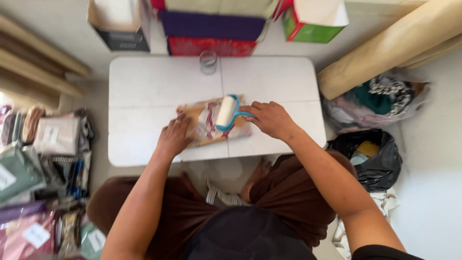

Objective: The person folds a patterned piece of fabric on a white table using a lint roller to smooth it. They then place the folded fabric into a clear plastic bag, seal it, and attach a label to the package.

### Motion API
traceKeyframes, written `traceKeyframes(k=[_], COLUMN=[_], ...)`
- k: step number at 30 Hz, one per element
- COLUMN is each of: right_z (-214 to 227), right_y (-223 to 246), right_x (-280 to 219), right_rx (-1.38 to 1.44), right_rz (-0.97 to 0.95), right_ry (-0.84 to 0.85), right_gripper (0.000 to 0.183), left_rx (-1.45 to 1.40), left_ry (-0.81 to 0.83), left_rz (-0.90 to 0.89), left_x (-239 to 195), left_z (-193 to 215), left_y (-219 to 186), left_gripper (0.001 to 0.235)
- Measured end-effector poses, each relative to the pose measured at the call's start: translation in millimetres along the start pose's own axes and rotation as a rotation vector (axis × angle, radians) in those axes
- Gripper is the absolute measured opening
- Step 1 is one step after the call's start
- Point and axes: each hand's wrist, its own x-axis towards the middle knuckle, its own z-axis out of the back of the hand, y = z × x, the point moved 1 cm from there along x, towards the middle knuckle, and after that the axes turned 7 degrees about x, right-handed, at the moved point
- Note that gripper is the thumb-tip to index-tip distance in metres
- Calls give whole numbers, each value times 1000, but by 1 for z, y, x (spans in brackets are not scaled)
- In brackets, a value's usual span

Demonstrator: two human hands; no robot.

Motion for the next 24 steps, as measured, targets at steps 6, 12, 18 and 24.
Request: traceKeyframes(k=[6, 12, 18, 24], right_z=[-6, -16, -51, -91], right_y=[-34, -31, 41, 99], right_x=[-11, -3, 39, 77], right_rx=[-131, -227, -26, 96], right_rz=[-74, -54, 97, 182], right_ry=[371, 385, 323, 210], right_gripper=[34, 32, 34, 36], left_rx=[-17, -53, -85, -128], left_ry=[68, 133, 135, -101], left_rz=[48, 49, 54, 22], left_x=[-4, -1, 16, 6], left_z=[2, 7, -19, 14], left_y=[4, 6, 25, 38], left_gripper=[76, 79, 68, 60])
